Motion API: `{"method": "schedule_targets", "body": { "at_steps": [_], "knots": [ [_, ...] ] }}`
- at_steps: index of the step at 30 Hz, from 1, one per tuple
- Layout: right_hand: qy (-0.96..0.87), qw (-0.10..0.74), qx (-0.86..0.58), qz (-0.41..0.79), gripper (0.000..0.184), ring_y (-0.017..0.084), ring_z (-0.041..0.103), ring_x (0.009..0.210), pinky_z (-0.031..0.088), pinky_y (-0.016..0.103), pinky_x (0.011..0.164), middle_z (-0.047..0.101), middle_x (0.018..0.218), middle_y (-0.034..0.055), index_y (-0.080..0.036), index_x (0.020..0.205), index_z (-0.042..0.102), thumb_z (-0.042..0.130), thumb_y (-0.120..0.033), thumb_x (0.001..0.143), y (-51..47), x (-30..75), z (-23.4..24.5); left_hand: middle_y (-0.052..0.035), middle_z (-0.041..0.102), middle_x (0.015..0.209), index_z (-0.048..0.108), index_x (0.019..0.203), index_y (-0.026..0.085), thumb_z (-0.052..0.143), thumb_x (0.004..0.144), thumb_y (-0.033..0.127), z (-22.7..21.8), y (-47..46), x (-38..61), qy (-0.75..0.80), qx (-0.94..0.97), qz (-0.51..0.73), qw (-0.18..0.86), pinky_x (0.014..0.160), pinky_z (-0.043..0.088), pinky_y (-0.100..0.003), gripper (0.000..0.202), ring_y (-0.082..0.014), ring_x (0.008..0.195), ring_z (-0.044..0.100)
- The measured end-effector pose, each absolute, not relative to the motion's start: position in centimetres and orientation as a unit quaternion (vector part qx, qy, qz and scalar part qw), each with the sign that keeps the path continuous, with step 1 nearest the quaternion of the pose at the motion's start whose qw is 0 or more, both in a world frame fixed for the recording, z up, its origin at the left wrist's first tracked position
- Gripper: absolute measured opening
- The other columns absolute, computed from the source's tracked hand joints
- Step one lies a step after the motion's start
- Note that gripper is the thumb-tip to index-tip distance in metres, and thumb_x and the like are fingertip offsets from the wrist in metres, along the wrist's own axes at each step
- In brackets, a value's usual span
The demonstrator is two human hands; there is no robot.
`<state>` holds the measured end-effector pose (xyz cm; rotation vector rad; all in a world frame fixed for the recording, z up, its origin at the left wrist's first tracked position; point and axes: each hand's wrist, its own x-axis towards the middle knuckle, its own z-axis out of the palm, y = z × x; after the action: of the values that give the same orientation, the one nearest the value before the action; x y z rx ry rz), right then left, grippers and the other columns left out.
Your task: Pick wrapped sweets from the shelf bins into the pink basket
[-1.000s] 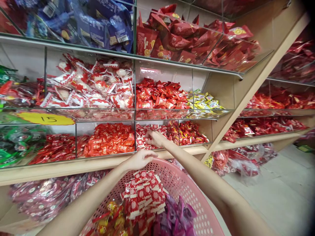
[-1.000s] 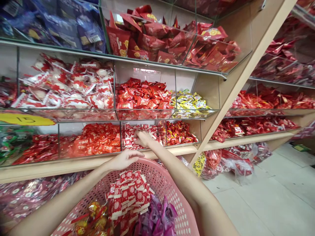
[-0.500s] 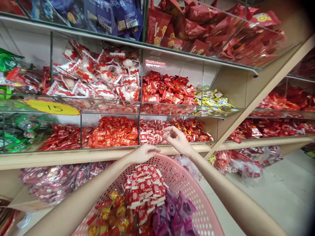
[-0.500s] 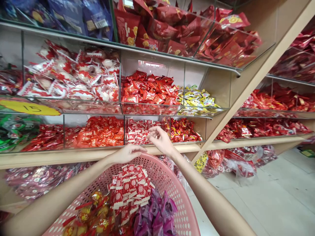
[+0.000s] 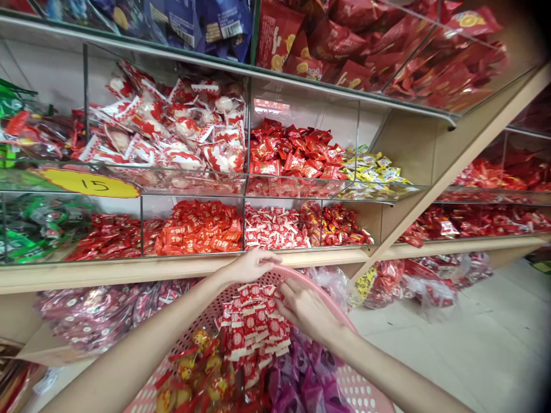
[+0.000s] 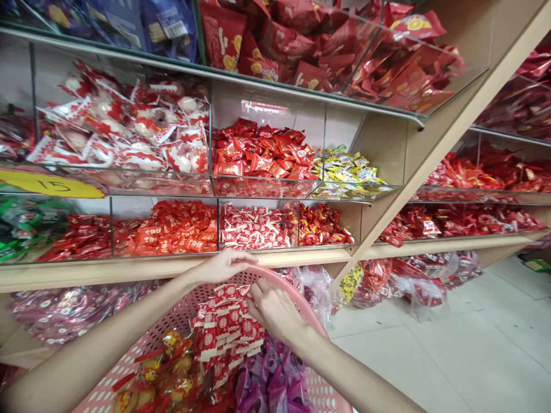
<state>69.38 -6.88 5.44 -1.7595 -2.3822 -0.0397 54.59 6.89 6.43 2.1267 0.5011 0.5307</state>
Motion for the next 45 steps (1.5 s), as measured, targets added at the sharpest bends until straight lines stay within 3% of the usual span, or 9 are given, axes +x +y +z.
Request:
{"method": "schedule_targets", "body": {
  "at_steps": [4, 12, 22, 35, 42, 45],
  "knots": [
    [-0.799, 0.033, -0.599, -0.041, 0.014, 0.019, 0.062, 0.074, 0.044, 0.027, 0.062, 0.062, 0.088, 0.0065, -0.017, 0.087, 0.053, 0.042, -0.022, 0.092, -5.6, 68.2, 5.5, -0.0102, 0.069, 0.11, 0.067, 0.106, 0.012, 0.053, 0.083, 0.019, 6.4, 6.9, 54.6, 0.203, 0.845, 0.218, 0.445, 0.092, 0.047, -0.031, 0.028, -0.0189, 0.101, 0.064],
    [-0.769, -0.002, -0.637, -0.053, 0.015, 0.02, 0.066, 0.075, 0.047, 0.027, 0.061, 0.064, 0.089, 0.0093, -0.015, 0.092, 0.055, 0.04, -0.02, 0.093, -4.5, 66.5, 5.2, -0.0097, 0.07, 0.109, 0.068, 0.105, 0.013, 0.055, 0.081, 0.019, 6.1, 7.2, 54.6, 0.202, 0.836, 0.221, 0.459, 0.091, 0.048, -0.031, 0.028, -0.0187, 0.1, 0.064],
    [-0.765, 0.01, -0.644, 0.0, 0.02, 0.026, 0.067, 0.082, 0.051, 0.034, 0.062, 0.06, 0.11, 0.0152, -0.014, 0.109, 0.05, 0.039, -0.022, 0.094, -4.4, 66.0, 5.7, -0.0116, 0.068, 0.112, 0.066, 0.108, 0.011, 0.052, 0.083, 0.02, 6.1, 7.1, 54.6, 0.202, 0.836, 0.212, 0.464, 0.09, 0.049, -0.031, 0.03, -0.0202, 0.102, 0.064],
    [-0.774, 0.031, -0.632, 0.033, 0.012, 0.018, 0.064, 0.072, 0.047, 0.028, 0.057, 0.059, 0.1, 0.0088, -0.017, 0.095, 0.051, 0.042, -0.01, 0.09, -5.7, 66.9, 5.1, -0.0113, 0.068, 0.114, 0.066, 0.108, 0.011, 0.05, 0.083, 0.017, 6.6, 6.8, 54.6, 0.206, 0.842, 0.205, 0.455, 0.095, 0.046, -0.033, 0.029, -0.0193, 0.105, 0.063],
    [-0.779, 0.036, -0.625, 0.024, 0.01, 0.018, 0.064, 0.071, 0.046, 0.027, 0.058, 0.06, 0.098, 0.0074, -0.017, 0.094, 0.052, 0.044, -0.013, 0.091, -5.8, 66.7, 5.1, -0.0119, 0.068, 0.113, 0.066, 0.108, 0.011, 0.051, 0.083, 0.018, 6.3, 7.0, 54.6, 0.2, 0.841, 0.211, 0.457, 0.094, 0.046, -0.034, 0.029, -0.0201, 0.105, 0.063],
    [-0.783, 0.022, -0.621, 0.009, 0.008, 0.02, 0.065, 0.072, 0.046, 0.028, 0.057, 0.062, 0.099, 0.0078, -0.018, 0.096, 0.053, 0.049, -0.023, 0.091, -6.1, 66.5, 6.0, -0.0105, 0.068, 0.113, 0.067, 0.107, 0.013, 0.052, 0.083, 0.019, 6.3, 6.9, 54.6, 0.201, 0.84, 0.213, 0.457, 0.094, 0.046, -0.033, 0.029, -0.0202, 0.104, 0.063]
  ]
}}
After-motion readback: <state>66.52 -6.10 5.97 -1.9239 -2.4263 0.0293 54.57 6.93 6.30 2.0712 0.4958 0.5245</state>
